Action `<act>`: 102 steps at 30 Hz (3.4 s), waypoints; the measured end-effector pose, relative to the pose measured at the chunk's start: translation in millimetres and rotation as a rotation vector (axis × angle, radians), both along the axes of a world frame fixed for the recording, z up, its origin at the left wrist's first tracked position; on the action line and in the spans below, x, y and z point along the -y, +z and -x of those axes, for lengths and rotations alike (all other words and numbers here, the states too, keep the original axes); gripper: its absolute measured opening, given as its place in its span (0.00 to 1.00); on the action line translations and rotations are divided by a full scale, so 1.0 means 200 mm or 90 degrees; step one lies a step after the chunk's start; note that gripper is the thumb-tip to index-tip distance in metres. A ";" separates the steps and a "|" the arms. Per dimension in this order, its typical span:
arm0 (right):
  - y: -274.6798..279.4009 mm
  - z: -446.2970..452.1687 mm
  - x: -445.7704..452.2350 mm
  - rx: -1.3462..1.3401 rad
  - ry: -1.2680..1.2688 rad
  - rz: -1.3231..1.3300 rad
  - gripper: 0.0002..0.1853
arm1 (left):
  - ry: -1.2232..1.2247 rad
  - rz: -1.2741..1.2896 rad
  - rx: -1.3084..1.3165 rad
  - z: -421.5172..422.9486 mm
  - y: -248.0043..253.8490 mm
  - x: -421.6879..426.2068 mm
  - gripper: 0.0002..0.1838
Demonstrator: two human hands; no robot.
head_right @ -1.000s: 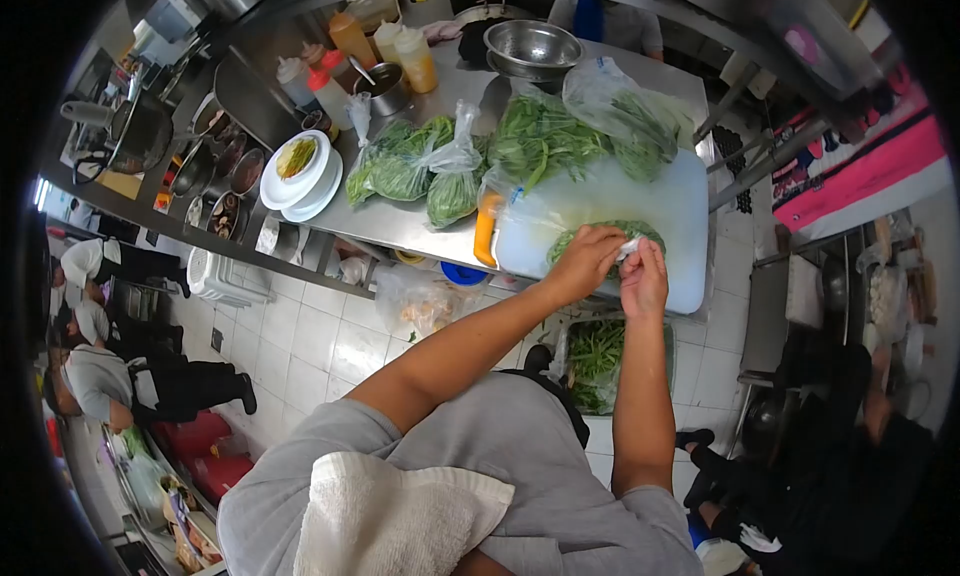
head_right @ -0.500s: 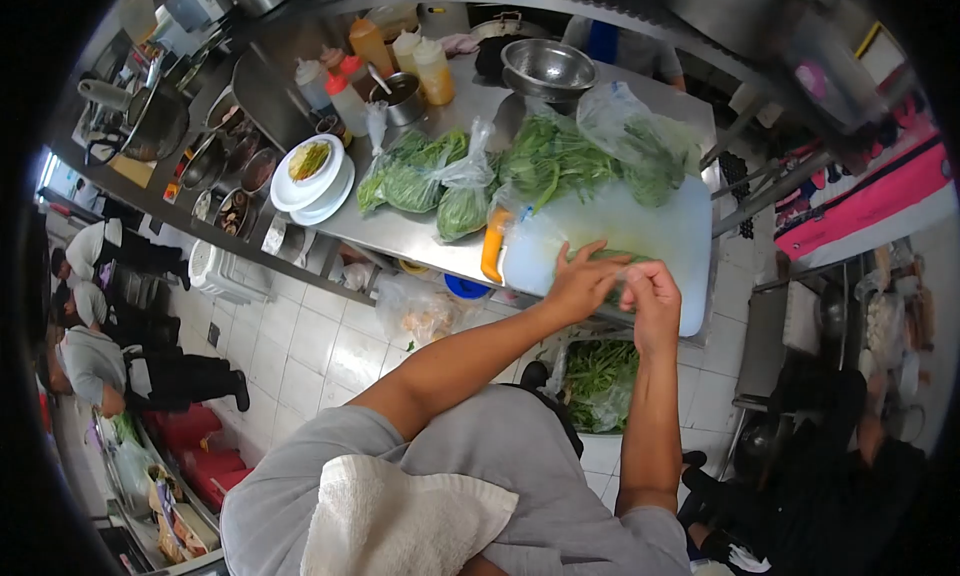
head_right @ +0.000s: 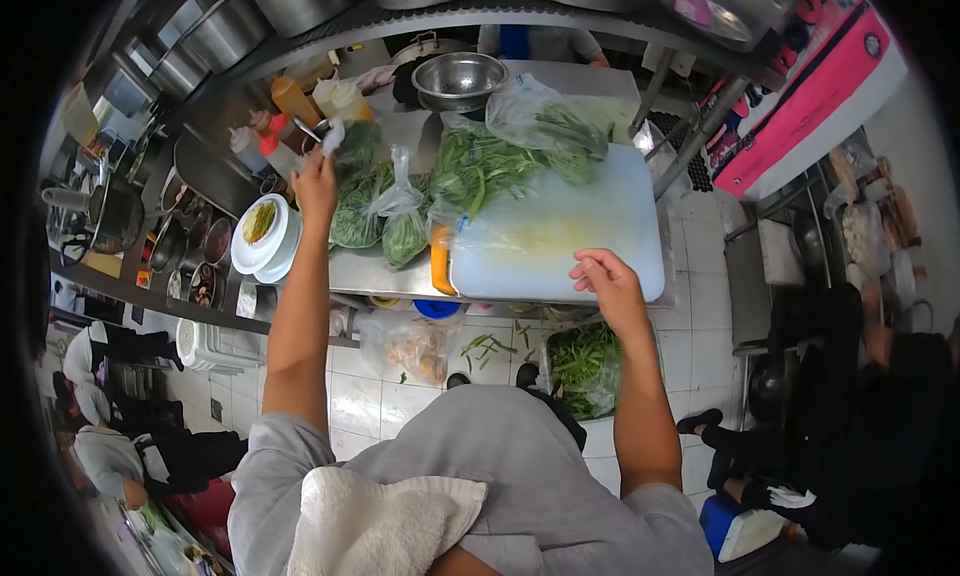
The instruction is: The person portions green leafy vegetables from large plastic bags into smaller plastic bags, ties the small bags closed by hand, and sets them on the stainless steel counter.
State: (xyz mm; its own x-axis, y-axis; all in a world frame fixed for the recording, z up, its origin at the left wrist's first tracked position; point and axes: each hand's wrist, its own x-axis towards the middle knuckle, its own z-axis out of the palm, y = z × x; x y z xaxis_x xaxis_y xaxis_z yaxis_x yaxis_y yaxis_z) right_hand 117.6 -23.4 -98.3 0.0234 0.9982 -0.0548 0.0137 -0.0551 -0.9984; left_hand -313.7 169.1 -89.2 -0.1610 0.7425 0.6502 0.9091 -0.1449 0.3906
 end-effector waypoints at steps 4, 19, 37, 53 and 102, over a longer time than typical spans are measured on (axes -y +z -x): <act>-0.08 0.12 -0.09 0.130 0.064 -0.011 0.10 | -0.018 0.169 0.011 0.11 -0.29 -0.03 0.23; -0.37 0.69 -0.91 0.303 -0.026 0.059 0.17 | -0.287 -0.040 -0.097 -0.56 -0.11 0.52 0.22; -0.60 -0.24 0.57 0.852 -0.006 0.007 0.14 | -0.339 0.060 -0.268 -0.61 -0.08 0.18 0.09; 0.62 0.33 -0.26 0.512 -0.070 -0.608 0.20 | -0.518 0.034 0.153 -0.90 0.58 0.37 0.06; 0.37 0.51 -0.53 1.129 0.250 -0.175 0.12 | -0.575 0.172 0.353 -0.69 0.49 0.74 0.08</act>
State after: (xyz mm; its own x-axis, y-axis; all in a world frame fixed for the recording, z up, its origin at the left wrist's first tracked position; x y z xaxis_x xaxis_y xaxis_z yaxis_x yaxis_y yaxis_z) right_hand 16.5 83.4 -23.4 -0.3446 0.9351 -0.0825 0.9079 0.3543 0.2240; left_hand -176.2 20.6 8.6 0.2951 0.8408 0.4539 0.1987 -0.5187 0.8316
